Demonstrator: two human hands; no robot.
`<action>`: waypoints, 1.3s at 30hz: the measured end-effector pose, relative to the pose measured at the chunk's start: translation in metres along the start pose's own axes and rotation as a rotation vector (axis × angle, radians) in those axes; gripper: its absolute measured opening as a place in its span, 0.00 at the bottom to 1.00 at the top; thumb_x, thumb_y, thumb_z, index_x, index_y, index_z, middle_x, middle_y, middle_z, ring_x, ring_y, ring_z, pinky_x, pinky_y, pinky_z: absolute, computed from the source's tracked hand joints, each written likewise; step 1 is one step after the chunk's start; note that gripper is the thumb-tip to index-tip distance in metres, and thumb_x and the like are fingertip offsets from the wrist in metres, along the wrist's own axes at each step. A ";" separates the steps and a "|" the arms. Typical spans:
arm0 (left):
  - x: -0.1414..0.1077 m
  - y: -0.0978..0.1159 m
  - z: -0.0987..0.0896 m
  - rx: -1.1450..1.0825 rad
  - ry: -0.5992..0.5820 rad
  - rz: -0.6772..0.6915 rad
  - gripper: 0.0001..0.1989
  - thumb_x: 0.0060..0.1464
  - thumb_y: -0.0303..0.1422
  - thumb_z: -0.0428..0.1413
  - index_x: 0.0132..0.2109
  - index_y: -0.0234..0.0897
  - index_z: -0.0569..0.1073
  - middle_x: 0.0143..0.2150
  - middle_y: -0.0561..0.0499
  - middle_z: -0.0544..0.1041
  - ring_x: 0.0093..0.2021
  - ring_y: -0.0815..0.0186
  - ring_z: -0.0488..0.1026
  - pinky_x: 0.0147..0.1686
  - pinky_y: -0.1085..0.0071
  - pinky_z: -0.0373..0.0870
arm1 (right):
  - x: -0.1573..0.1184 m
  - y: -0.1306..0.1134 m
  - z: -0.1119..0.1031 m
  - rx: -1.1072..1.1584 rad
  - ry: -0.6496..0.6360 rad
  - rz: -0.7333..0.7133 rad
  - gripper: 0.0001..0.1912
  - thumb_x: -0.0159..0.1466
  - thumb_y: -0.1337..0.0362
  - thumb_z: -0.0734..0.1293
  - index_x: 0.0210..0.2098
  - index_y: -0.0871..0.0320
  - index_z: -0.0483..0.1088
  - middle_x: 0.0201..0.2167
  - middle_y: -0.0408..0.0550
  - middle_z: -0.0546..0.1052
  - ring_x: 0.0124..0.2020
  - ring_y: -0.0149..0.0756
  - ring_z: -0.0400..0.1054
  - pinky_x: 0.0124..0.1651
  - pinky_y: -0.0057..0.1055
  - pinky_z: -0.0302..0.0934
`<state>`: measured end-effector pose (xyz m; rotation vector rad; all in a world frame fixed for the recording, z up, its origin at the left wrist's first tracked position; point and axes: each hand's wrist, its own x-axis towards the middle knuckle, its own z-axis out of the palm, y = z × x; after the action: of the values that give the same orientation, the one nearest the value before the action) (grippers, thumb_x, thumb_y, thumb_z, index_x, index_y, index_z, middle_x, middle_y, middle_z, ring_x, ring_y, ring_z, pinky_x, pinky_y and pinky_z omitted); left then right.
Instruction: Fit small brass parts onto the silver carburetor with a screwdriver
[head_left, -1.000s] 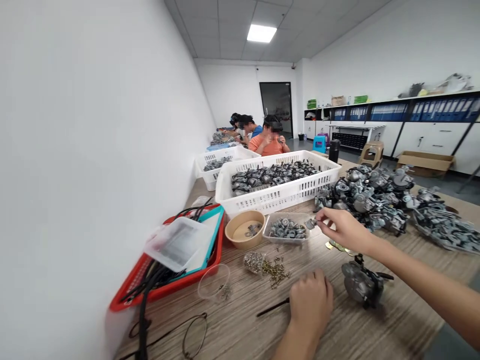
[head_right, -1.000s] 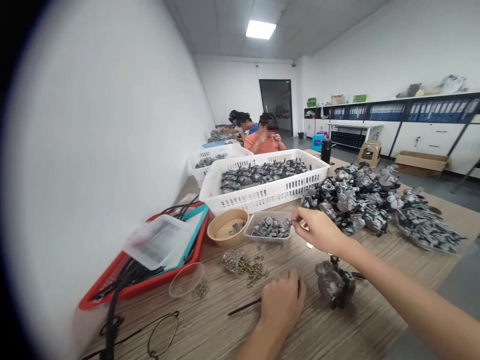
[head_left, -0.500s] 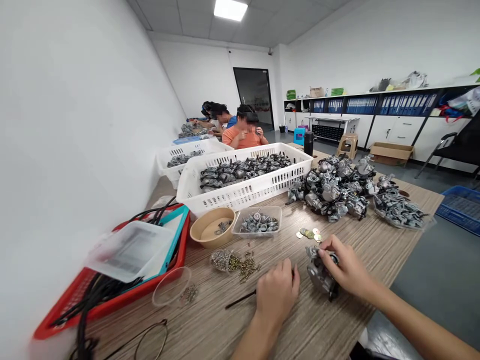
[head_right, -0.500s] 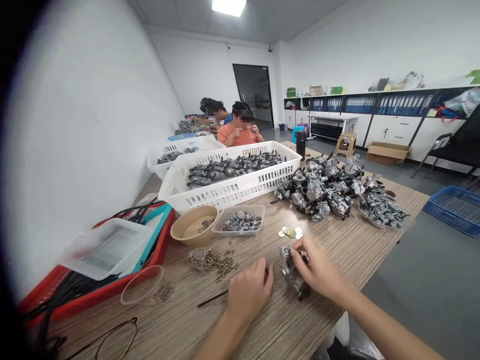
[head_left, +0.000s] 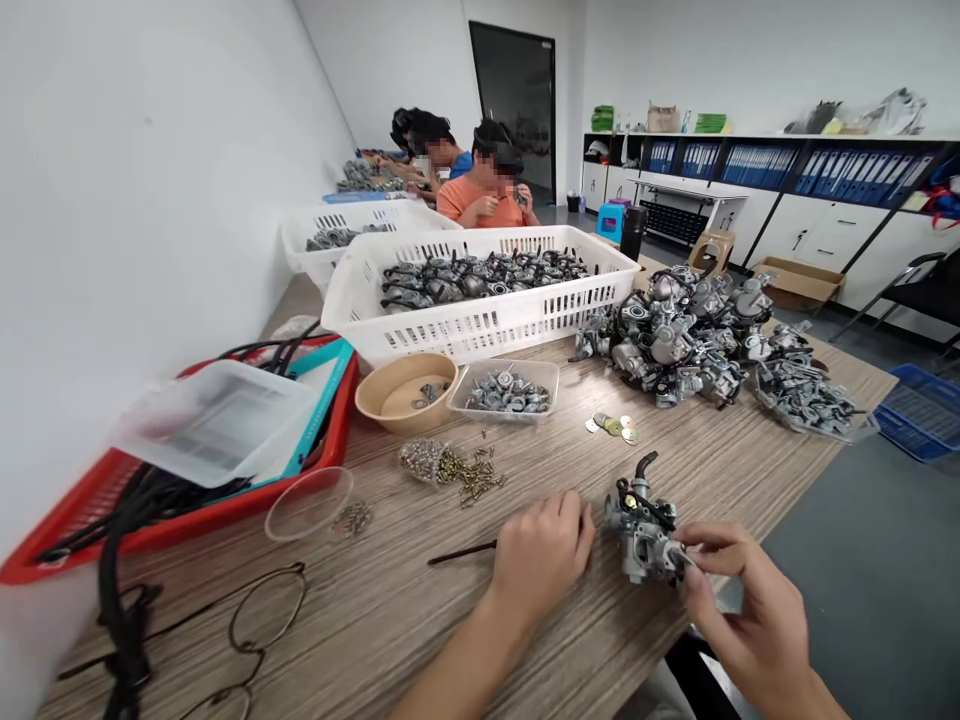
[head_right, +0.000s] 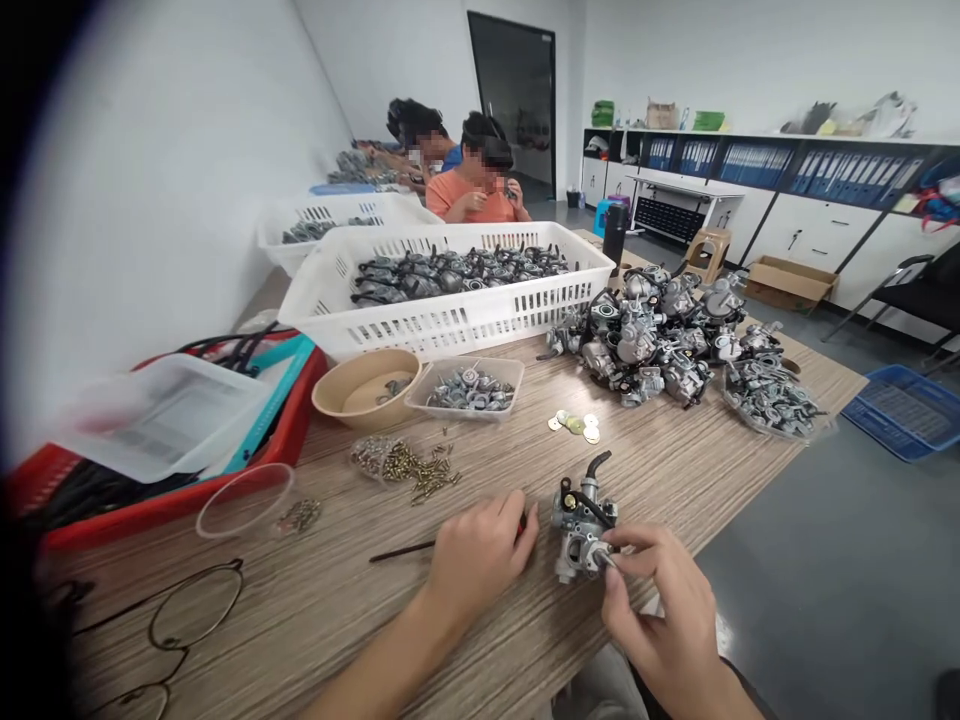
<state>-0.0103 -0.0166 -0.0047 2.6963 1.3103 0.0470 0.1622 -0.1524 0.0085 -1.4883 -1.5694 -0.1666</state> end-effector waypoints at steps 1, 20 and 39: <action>0.001 0.000 -0.001 -0.003 -0.007 -0.002 0.15 0.73 0.35 0.47 0.41 0.39 0.77 0.39 0.45 0.84 0.41 0.54 0.84 0.32 0.67 0.69 | -0.003 -0.002 0.001 -0.015 -0.002 0.019 0.07 0.70 0.71 0.66 0.38 0.52 0.67 0.38 0.48 0.81 0.37 0.36 0.79 0.38 0.31 0.71; 0.001 -0.002 -0.004 -0.031 -0.023 0.035 0.16 0.73 0.34 0.46 0.42 0.37 0.78 0.39 0.45 0.84 0.41 0.51 0.85 0.32 0.62 0.76 | 0.002 -0.004 0.013 0.006 -0.076 -0.053 0.07 0.70 0.70 0.69 0.46 0.55 0.70 0.41 0.51 0.82 0.42 0.36 0.79 0.44 0.30 0.73; 0.001 -0.001 -0.001 -0.047 0.061 0.072 0.13 0.70 0.33 0.50 0.41 0.35 0.77 0.37 0.44 0.84 0.38 0.51 0.85 0.29 0.62 0.77 | 0.028 0.023 -0.010 0.200 0.008 -0.045 0.14 0.70 0.69 0.69 0.54 0.54 0.70 0.47 0.53 0.80 0.50 0.42 0.77 0.46 0.34 0.73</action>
<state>-0.0100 -0.0150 -0.0034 2.7214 1.2121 0.1670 0.1912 -0.1326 0.0221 -1.2958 -1.5661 -0.0394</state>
